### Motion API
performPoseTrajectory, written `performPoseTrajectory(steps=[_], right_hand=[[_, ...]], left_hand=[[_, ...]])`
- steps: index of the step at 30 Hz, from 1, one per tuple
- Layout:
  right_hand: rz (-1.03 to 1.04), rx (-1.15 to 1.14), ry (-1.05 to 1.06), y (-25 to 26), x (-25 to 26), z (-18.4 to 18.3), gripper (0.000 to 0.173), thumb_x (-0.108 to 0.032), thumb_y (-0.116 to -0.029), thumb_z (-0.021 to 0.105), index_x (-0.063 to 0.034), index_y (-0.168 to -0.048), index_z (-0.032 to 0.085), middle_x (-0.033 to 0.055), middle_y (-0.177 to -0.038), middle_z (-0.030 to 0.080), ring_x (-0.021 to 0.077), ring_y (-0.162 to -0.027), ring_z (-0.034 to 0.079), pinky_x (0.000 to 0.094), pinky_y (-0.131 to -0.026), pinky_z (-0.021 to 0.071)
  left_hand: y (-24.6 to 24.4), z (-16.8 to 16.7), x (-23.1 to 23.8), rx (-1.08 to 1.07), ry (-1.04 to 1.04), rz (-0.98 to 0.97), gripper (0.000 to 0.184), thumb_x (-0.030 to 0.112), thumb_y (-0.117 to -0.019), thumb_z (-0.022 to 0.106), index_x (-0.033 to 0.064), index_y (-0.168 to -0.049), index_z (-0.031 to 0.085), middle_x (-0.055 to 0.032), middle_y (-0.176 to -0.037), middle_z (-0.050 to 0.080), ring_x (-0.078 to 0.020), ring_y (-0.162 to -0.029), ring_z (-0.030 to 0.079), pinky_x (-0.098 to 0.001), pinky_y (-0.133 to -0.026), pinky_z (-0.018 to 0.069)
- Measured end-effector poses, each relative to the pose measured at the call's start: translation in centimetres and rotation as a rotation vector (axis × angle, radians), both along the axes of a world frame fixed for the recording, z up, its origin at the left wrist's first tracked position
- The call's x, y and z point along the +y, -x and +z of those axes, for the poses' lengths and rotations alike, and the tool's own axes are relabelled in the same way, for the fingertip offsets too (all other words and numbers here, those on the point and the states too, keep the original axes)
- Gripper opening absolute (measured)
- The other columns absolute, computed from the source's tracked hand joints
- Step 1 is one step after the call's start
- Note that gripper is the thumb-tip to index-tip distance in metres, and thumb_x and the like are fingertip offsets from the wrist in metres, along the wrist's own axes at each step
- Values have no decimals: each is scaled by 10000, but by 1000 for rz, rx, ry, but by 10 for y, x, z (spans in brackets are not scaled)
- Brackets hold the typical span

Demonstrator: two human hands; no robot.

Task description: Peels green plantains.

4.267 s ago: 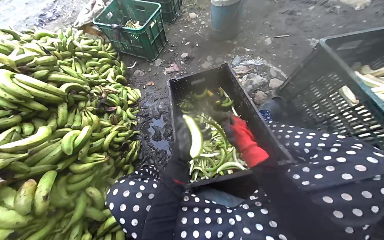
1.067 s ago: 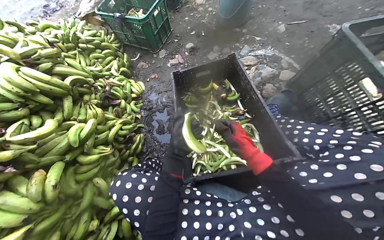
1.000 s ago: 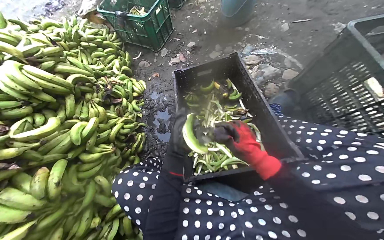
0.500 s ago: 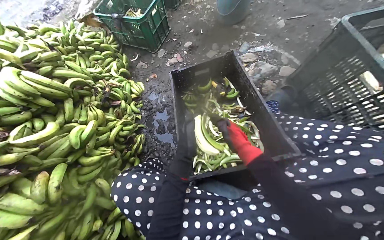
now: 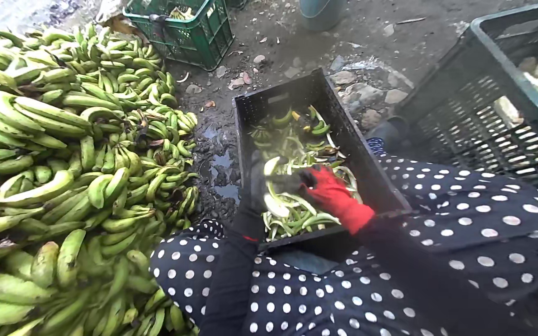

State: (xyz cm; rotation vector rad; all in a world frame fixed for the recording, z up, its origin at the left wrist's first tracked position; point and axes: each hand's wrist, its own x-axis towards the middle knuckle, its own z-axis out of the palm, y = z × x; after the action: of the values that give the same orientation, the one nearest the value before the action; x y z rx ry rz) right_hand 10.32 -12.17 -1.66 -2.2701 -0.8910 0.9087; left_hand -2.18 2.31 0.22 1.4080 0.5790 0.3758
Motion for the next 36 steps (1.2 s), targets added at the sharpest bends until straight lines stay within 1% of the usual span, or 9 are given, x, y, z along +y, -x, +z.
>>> performPoseTrajectory(steps=[5, 9, 12, 21, 25, 30, 32, 33, 36], right_hand=[[-359, 62, -212, -39, -6, -7, 360, -252, -1078, 517, -27, -1348, 596, 299, -1213, 651, 470, -1130, 628, 682, -953, 461], [-339, 101, -213, -90, -58, 9, 374, -232, -1088, 494, -17, -1386, 560, 244, -1288, 642, 354, -1188, 629, 563, -1048, 469], [-431, 373, -476, -101, -93, -5, 335, -287, -1112, 374, -85, -1293, 571, 29, -1026, 624, 79, -865, 608, 260, -765, 530], [-679, 1024, -499, -89, -94, -30, 602, -647, -1050, 303, -218, -1406, 530, 114, -1164, 648, 307, -940, 660, 578, -703, 563], [-737, 990, -735, -110, -105, -20, 613, -655, -1056, 261, -214, -1393, 521, 101, -1084, 644, 265, -856, 659, 492, -644, 571], [-802, 1036, -962, -121, -111, 13, 734, -755, -1004, 194, -203, -1330, 550, 96, -1026, 620, 257, -805, 632, 511, -631, 552], [-779, 996, -1023, -118, -109, 18, 688, -676, -1046, 218, -134, -1224, 603, 76, -894, 649, 220, -701, 659, 453, -576, 590], [-767, 994, -1051, -116, -108, 20, 651, -631, -1067, 229, -120, -1219, 601, 72, -915, 665, 207, -706, 662, 426, -583, 589], [-759, 953, -1137, -115, -106, 24, 496, -506, -1108, 272, -132, -1269, 555, 64, -984, 694, 171, -734, 674, 343, -624, 579]], left_hand=[[-2, -4, -7, 70, 151, 125, 339, 249, -1107, 332, 66, -1212, 597, -25, -855, 644, -83, -683, 618, -256, -620, 562], [22, -22, 24, 414, -341, 226, 388, 242, -1087, 463, 32, -1405, 536, -165, -1300, 624, -214, -1144, 620, -412, -995, 515], [14, -20, 30, 495, -432, 291, 367, 229, -1072, 513, -17, -1336, 580, -203, -1296, 623, -251, -1178, 605, -440, -1040, 474], [-160, 109, -107, -167, 194, -429, 552, 573, -1069, 304, 186, -1339, 591, -89, -1117, 707, -262, -964, 708, -464, -812, 614], [-151, 57, -99, 148, -432, -424, 460, 384, -1067, 442, 83, -1408, 513, -98, -1079, 707, -212, -867, 721, -417, -749, 630], [-99, -82, -88, 1223, -967, -791, 795, 708, -974, 427, 19, -1335, 592, -259, -1199, 659, -434, -1119, 646, -667, -956, 487], [-74, -121, -121, 1153, -1267, -500, 927, 829, -872, 386, 2, -1187, 659, -222, -962, 729, -385, -884, 725, -610, -793, 568], [-107, -75, -131, 1415, -860, -756, 887, 715, -965, 441, -46, -1422, 458, -272, -1300, 619, -410, -1225, 609, -591, -1035, 466], [-153, -29, -154, 1503, -588, -814, 658, 493, -1019, 559, -89, -1328, 568, -282, -1394, 560, -395, -1335, 522, -545, -1106, 398]])
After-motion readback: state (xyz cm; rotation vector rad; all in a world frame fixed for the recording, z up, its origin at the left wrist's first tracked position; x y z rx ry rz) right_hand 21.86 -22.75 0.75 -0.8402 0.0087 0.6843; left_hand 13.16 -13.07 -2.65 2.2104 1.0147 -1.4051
